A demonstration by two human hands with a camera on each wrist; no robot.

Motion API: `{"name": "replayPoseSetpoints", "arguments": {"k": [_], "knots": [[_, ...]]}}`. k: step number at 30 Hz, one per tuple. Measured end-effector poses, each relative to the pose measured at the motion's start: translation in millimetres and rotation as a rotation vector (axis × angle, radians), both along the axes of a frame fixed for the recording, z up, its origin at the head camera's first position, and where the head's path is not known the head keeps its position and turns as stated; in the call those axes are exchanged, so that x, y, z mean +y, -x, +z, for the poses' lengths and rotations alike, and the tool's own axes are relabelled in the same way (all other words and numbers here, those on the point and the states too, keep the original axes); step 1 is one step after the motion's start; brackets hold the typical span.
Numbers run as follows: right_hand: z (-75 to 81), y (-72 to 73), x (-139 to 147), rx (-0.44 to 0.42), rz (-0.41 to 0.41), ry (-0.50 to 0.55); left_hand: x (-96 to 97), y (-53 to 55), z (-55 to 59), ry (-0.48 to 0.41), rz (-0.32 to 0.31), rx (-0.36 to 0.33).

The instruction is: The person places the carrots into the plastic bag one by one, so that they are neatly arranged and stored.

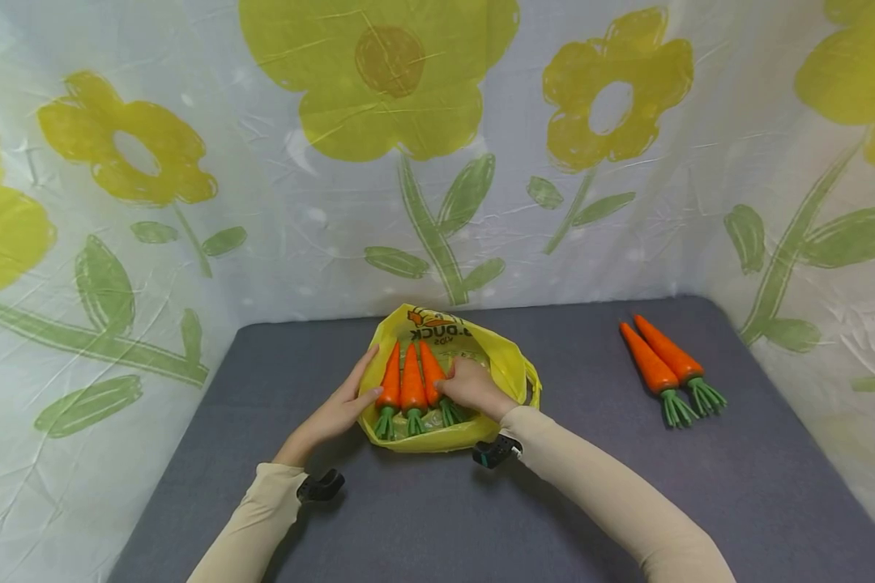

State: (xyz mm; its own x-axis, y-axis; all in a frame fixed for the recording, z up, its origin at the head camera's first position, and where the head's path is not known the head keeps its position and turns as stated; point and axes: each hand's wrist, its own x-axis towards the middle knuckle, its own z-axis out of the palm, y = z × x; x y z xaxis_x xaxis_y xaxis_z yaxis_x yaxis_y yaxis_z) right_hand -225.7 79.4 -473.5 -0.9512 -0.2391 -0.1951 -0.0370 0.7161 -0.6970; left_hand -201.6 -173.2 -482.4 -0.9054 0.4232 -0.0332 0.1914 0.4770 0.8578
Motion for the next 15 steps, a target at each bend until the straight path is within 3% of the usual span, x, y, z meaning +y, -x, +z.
{"name": "replayPoseSetpoints", "arguments": {"k": [5, 15], "knots": [[2.0, -1.6, 1.2, -0.034, -0.003, 0.030, -0.4, -0.5, 0.7, -0.002, 0.000, 0.000], [3.4, -5.5, 3.7, -0.006, 0.019, 0.039, 0.8, -0.6, 2.0, -0.008, -0.003, 0.001]]}}
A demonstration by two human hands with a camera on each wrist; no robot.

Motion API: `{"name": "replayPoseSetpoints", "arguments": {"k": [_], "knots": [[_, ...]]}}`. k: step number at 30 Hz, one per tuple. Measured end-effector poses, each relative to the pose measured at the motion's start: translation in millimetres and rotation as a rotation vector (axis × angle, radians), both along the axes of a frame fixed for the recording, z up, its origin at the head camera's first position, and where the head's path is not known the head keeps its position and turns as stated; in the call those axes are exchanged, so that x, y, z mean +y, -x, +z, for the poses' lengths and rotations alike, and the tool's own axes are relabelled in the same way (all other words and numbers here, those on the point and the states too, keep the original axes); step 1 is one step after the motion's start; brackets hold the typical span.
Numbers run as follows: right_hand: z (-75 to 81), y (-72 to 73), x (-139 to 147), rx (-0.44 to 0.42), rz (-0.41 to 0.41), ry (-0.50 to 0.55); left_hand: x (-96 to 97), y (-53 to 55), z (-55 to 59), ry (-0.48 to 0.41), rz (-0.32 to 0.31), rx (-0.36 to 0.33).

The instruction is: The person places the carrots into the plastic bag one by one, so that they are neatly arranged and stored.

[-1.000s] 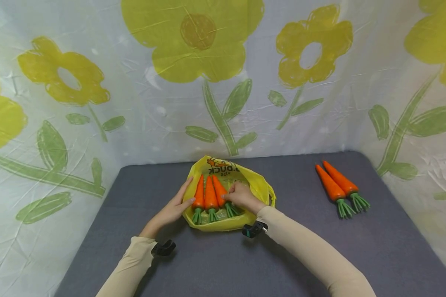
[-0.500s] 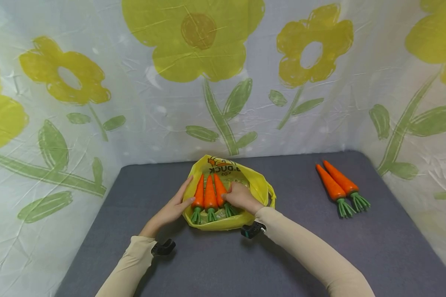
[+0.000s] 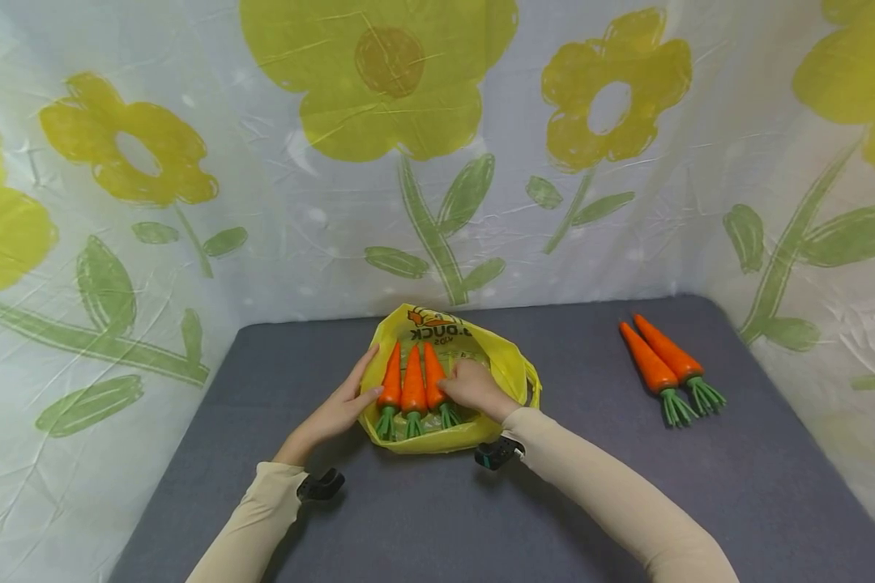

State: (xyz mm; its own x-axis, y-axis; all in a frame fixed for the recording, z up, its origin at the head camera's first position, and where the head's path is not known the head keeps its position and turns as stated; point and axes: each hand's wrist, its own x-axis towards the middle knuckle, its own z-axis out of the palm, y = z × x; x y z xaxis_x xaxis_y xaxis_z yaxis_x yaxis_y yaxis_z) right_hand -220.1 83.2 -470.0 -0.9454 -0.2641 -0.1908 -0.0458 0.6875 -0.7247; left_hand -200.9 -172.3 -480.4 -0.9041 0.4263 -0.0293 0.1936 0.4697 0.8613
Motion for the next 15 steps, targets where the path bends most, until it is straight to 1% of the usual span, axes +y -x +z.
{"name": "replayPoseSetpoints", "arguments": {"k": [5, 10, 15], "knots": [[0.9, -0.2, 1.2, -0.010, -0.009, -0.009, 0.4, 0.0, 0.7, -0.005, 0.005, -0.006], [2.6, 0.2, 2.2, -0.023, -0.013, 0.021, -0.3, 0.3, -0.3, 0.011, 0.011, -0.010], [6.5, -1.1, 7.5, -0.032, -0.027, 0.038, -0.7, 1.3, -2.1, 0.006, 0.013, -0.014]]}}
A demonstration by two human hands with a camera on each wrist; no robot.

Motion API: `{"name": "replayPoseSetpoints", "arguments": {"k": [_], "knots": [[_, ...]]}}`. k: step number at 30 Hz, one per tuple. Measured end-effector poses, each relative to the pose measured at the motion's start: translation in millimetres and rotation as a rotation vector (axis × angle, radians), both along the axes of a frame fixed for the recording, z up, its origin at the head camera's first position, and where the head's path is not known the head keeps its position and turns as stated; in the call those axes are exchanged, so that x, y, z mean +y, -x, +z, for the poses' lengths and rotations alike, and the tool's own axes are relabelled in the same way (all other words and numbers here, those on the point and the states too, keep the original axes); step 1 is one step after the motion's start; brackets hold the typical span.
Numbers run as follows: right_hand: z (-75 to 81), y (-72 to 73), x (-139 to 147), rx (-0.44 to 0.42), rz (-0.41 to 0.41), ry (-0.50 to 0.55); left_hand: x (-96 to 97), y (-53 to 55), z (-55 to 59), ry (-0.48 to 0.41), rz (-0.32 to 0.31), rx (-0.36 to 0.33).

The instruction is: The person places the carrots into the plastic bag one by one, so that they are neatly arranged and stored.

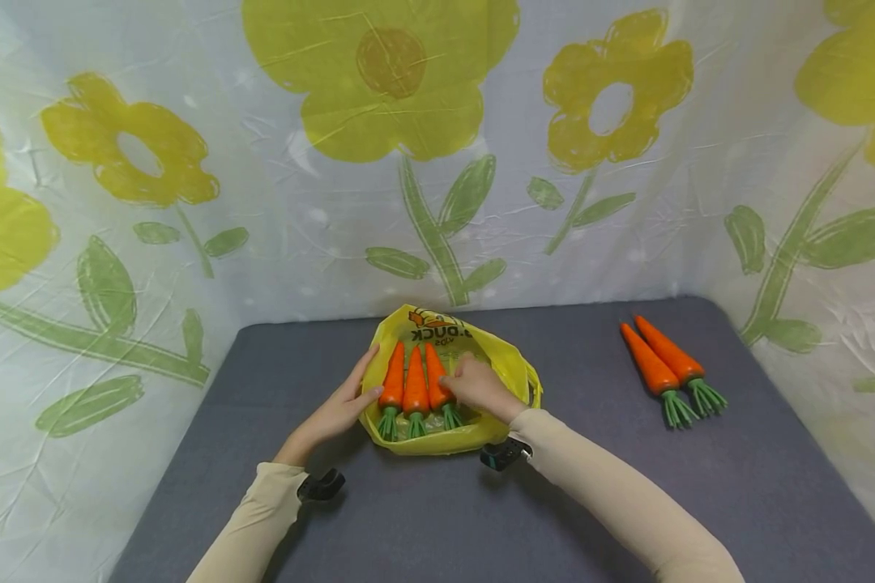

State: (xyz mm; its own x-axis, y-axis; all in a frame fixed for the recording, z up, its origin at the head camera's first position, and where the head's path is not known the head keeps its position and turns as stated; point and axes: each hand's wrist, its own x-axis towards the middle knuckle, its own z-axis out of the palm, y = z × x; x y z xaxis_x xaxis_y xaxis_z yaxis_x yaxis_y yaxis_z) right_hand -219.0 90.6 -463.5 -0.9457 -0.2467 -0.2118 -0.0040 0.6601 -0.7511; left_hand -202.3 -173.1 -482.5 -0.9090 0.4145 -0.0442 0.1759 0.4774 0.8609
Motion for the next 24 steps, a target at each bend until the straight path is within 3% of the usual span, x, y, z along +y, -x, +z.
{"name": "replayPoseSetpoints", "arguments": {"k": [10, 16, 18, 20, 24], "knots": [[24.4, -1.9, 23.5, 0.049, 0.074, 0.106, -0.8, -0.4, 2.5, 0.011, -0.007, -0.020], [36.3, -5.3, 51.4, 0.098, 0.091, 0.118, 4.2, -13.8, 32.2, 0.015, -0.046, -0.031], [37.3, -5.4, 63.0, 0.123, 0.081, 0.111, 4.6, -16.3, 36.5, 0.014, -0.051, -0.026], [38.0, -5.3, 75.2, 0.141, 0.070, 0.113, 3.9, -14.5, 32.9, 0.010, -0.048, -0.029], [39.6, -3.9, 101.6, 0.172, 0.036, 0.094, -0.7, -4.7, 11.9, 0.012, -0.031, -0.028]]}}
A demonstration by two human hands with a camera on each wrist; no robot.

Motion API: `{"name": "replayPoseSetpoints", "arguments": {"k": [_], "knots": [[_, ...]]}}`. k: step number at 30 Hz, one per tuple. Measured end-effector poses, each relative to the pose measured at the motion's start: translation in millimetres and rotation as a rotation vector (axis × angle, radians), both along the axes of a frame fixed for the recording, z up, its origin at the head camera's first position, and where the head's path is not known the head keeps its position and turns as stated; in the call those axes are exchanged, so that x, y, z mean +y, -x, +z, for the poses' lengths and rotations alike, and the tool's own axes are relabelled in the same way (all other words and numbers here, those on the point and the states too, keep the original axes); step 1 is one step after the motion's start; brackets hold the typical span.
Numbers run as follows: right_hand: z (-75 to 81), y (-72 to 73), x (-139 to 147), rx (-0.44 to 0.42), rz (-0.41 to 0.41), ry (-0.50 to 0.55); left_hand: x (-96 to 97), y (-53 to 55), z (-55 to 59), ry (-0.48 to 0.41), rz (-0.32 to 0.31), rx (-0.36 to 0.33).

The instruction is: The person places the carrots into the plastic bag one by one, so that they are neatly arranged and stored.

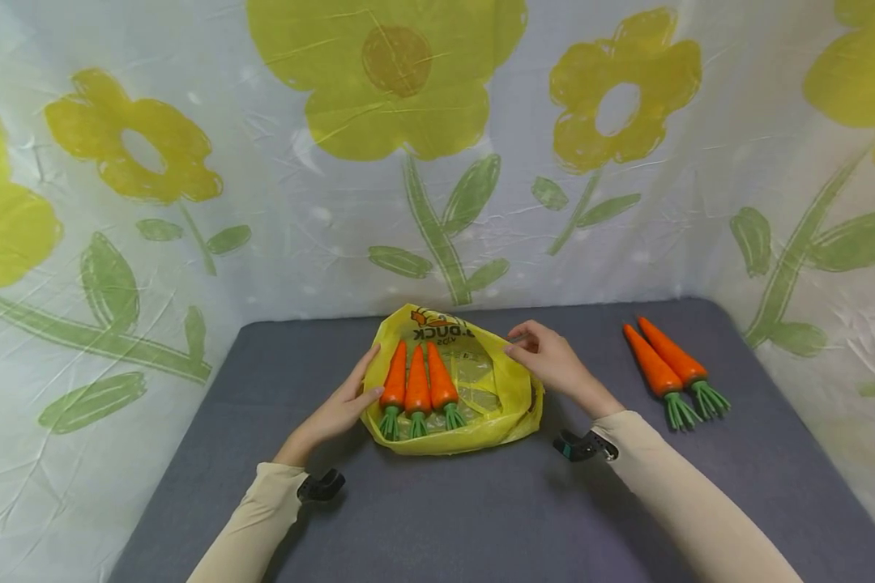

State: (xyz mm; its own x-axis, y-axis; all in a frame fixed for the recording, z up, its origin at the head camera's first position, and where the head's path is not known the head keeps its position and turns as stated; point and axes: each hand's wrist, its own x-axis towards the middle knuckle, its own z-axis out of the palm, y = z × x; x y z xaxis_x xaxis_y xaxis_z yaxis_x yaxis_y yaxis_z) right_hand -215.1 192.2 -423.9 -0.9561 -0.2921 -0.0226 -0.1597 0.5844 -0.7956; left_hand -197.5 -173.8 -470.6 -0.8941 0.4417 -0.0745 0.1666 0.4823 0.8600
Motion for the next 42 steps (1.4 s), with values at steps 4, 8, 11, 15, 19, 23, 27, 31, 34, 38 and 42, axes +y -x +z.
{"name": "replayPoseSetpoints", "arguments": {"k": [4, 8, 11, 15, 19, 23, 27, 31, 34, 38, 42], "knots": [[3.6, 0.0, 29.8, 0.014, -0.052, -0.047, -1.3, 5.4, -13.3, -0.015, 0.009, 0.027], [10.3, -1.6, 61.6, -0.008, -0.098, -0.083, -0.9, 5.3, -14.6, -0.024, 0.014, 0.037], [17.5, -4.2, 84.6, -0.048, -0.122, -0.080, -0.3, 5.1, -14.4, -0.031, 0.016, 0.033], [22.8, -7.9, 116.1, -0.117, -0.154, -0.066, 0.2, 5.0, -14.3, -0.038, 0.013, 0.018], [18.1, -10.8, 147.8, -0.164, -0.195, -0.073, 0.5, 4.9, -13.9, -0.037, 0.016, 0.007], [8.1, -12.2, 174.1, -0.200, -0.209, -0.030, 0.9, 5.0, -13.6, -0.031, 0.021, 0.011], [-2.8, -12.6, 191.8, -0.209, -0.231, -0.004, 0.8, 5.6, -14.3, -0.022, 0.024, 0.010], [-10.9, -13.2, 201.4, -0.188, -0.266, -0.040, 0.4, 6.3, -14.5, -0.026, 0.023, 0.010], [-13.9, -14.0, 204.2, -0.200, -0.267, -0.065, 0.2, 6.5, -15.2, -0.027, 0.021, 0.016], [-17.4, -14.4, 204.3, -0.223, -0.258, -0.075, 0.1, 6.5, -16.6, -0.024, 0.015, 0.025], [-22.3, -13.6, 203.1, -0.202, -0.250, -0.073, 0.1, 6.1, -17.3, -0.032, 0.007, 0.024]]}}
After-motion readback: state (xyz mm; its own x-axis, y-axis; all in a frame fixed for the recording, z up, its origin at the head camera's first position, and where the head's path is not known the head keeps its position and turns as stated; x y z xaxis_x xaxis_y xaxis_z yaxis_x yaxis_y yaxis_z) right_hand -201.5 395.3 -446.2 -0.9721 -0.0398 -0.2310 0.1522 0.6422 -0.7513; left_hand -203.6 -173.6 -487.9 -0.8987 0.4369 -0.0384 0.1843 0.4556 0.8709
